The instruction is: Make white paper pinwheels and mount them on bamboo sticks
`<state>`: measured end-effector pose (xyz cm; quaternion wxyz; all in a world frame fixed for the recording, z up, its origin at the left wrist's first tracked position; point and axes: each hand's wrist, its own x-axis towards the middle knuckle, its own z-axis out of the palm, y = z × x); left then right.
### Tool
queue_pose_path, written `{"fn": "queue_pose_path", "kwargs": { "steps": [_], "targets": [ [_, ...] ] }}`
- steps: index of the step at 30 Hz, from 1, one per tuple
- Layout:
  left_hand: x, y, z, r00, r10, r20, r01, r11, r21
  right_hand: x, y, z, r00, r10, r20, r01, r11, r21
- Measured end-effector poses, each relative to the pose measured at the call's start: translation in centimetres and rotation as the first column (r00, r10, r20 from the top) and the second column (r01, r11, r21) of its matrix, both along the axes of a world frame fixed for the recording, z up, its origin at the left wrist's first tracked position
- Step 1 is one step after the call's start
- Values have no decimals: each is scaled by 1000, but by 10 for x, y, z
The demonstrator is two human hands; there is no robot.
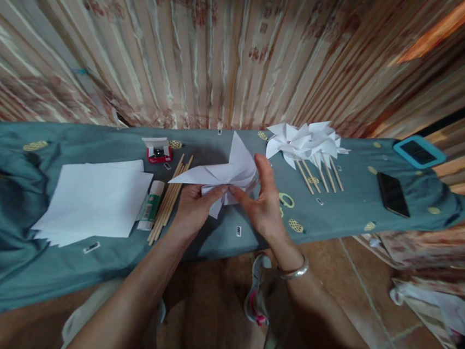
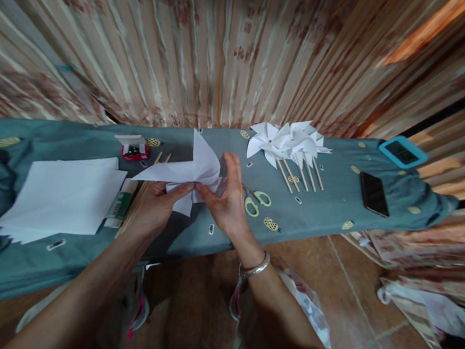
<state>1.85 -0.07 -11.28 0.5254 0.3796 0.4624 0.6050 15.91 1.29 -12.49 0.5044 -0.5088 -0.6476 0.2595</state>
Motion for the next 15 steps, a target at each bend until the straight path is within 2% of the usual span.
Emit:
{"fn": "queue_pose_path", "kwargs": {
  "steps": [8,11,15],
  "targets": [
    [0,0,-2,1000,-23,2,23,1000,-9,-1,0,0,961,165,-222,-197,972,-129],
    [0,0,-4,1000,-24,-12,24,1000,-10,0,0,1,960,174,-218,-205,970,-132],
    [-1,0,-6,999,-15,-48,14,1000,-11,2,0,2,981,144,-129,-159,981,-113]
  ]
}}
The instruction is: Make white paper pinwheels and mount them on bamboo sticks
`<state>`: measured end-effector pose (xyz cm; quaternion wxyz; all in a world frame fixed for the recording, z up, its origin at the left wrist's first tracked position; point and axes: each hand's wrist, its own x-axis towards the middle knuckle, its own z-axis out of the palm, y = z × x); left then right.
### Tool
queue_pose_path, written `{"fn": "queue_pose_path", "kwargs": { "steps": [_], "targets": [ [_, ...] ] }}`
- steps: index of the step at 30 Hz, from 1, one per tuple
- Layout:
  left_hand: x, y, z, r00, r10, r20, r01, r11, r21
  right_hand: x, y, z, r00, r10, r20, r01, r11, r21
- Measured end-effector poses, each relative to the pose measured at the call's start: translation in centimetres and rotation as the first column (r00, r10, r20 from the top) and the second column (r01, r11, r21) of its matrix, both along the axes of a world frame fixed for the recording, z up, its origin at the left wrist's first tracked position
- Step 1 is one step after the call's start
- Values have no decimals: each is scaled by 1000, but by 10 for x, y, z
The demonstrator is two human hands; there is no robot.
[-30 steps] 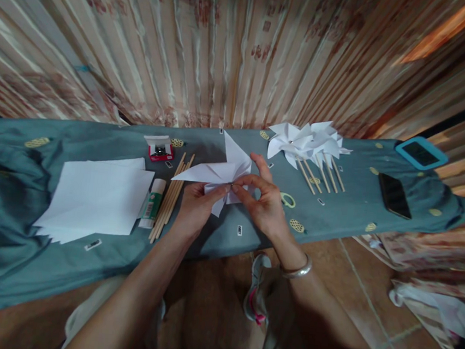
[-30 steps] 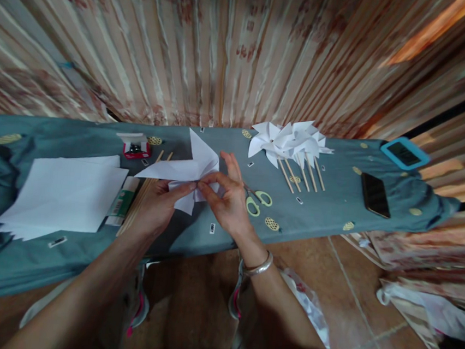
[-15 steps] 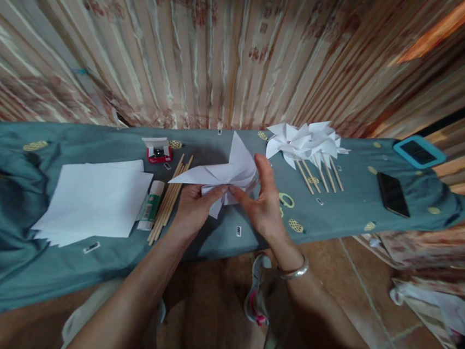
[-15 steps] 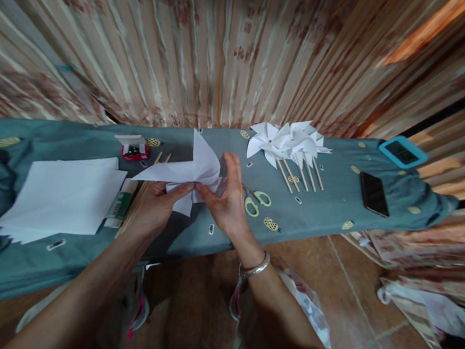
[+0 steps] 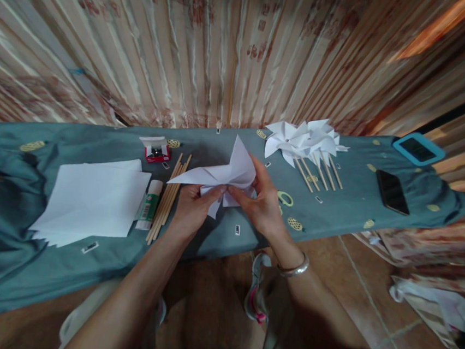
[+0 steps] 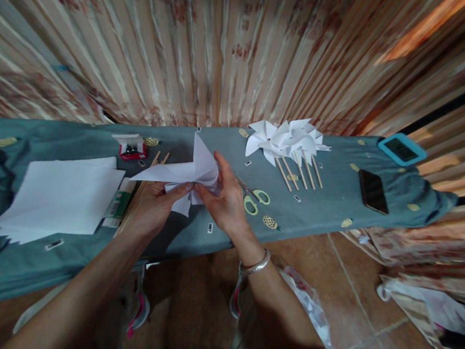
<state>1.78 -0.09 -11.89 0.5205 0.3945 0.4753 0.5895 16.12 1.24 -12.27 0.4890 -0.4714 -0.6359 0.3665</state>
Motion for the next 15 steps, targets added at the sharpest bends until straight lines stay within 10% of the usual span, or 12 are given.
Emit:
{"fn": "queue_pose_path", "kwargs": {
  "steps": [15],
  "targets": [
    [0,-2,-6,997,21,78,-15,997,-75,0,0,-3,997,-51,64,50,999,7]
  ]
}}
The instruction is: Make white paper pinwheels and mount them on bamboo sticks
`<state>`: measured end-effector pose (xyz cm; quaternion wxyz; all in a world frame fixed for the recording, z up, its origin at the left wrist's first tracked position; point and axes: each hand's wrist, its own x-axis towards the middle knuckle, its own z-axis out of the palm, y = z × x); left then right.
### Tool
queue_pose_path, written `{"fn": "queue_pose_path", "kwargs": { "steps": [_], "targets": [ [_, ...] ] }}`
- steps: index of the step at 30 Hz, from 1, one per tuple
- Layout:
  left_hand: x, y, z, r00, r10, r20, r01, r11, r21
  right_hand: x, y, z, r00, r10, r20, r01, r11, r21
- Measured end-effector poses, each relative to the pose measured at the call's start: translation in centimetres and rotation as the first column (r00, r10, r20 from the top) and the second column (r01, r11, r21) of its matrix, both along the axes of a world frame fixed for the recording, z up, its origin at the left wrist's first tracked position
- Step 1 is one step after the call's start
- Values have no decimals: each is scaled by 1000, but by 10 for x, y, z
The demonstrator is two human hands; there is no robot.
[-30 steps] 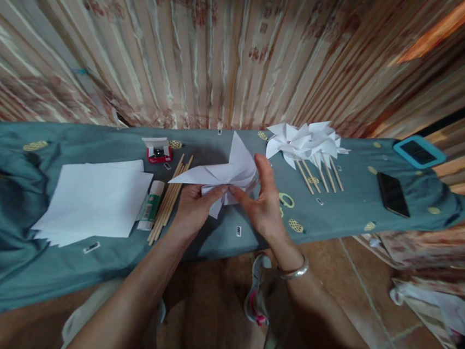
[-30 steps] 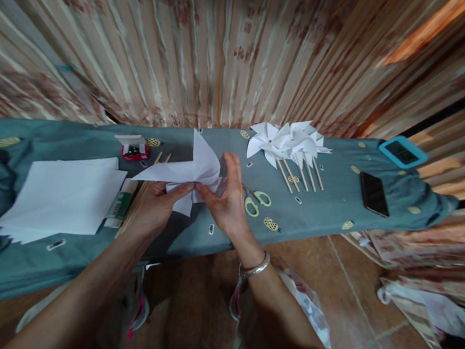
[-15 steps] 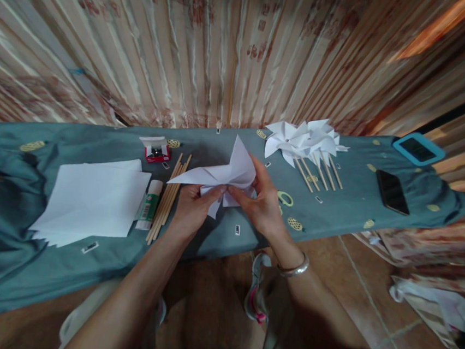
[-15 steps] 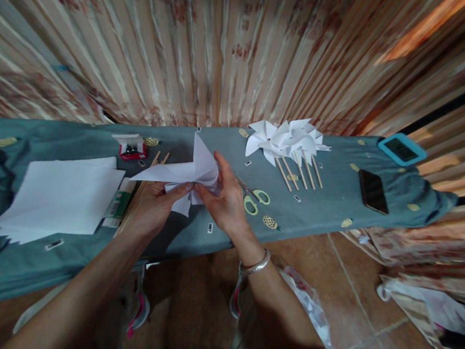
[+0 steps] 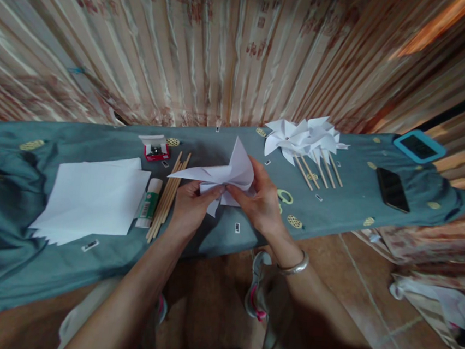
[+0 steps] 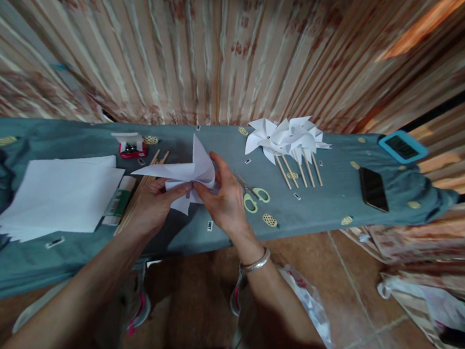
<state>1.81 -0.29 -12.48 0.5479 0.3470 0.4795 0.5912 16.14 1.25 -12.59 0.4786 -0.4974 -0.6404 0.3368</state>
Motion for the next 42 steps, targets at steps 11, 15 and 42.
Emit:
{"fn": "queue_pose_path", "kwargs": {
  "steps": [11,15,42],
  "targets": [
    [-4,-4,4,997,-30,-70,29,1000,-11,-1,-3,3,999,10,38,-10,1000,-1],
    [-5,-3,0,1000,2,-26,-2,999,-32,-2,-5,6,999,12,50,-12,1000,-7],
    [-6,-1,-3,985,30,-169,-42,997,-69,0,-1,3,998,10,64,-7,999,-43]
  ]
}}
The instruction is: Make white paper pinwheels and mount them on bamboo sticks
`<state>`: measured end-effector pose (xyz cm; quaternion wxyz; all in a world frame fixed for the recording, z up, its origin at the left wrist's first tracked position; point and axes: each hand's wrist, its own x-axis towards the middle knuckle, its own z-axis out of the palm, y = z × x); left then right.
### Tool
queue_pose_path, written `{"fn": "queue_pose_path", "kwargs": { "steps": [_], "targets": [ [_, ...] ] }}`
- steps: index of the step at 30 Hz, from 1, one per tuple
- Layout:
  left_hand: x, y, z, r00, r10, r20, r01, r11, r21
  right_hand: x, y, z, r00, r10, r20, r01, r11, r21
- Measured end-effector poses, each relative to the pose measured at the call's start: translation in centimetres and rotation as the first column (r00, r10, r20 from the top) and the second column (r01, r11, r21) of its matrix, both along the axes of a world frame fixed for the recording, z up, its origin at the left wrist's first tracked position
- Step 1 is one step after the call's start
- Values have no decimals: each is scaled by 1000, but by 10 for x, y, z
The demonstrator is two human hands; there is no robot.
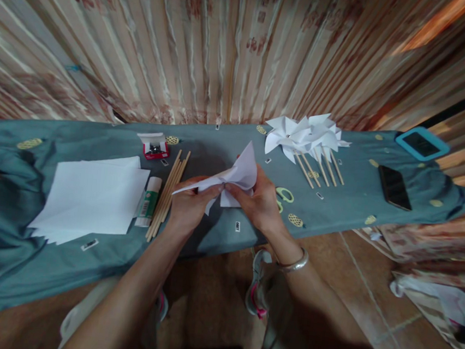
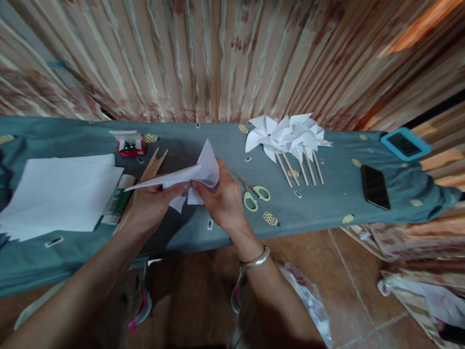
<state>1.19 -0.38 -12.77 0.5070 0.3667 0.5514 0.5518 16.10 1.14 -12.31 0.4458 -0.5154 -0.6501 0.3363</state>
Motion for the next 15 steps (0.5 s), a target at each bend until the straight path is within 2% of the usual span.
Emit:
{"fn": "queue_pose_path", "kwargs": {
  "steps": [8,15],
  "targets": [
    [2,2,5,1000,-30,-8,30,996,89,-2,2,-1,1000,-28,14,28,999,26],
    [2,1,4,998,-15,56,12,999,44,-1,2,0,999,-34,11,33,999,28]
  ]
}}
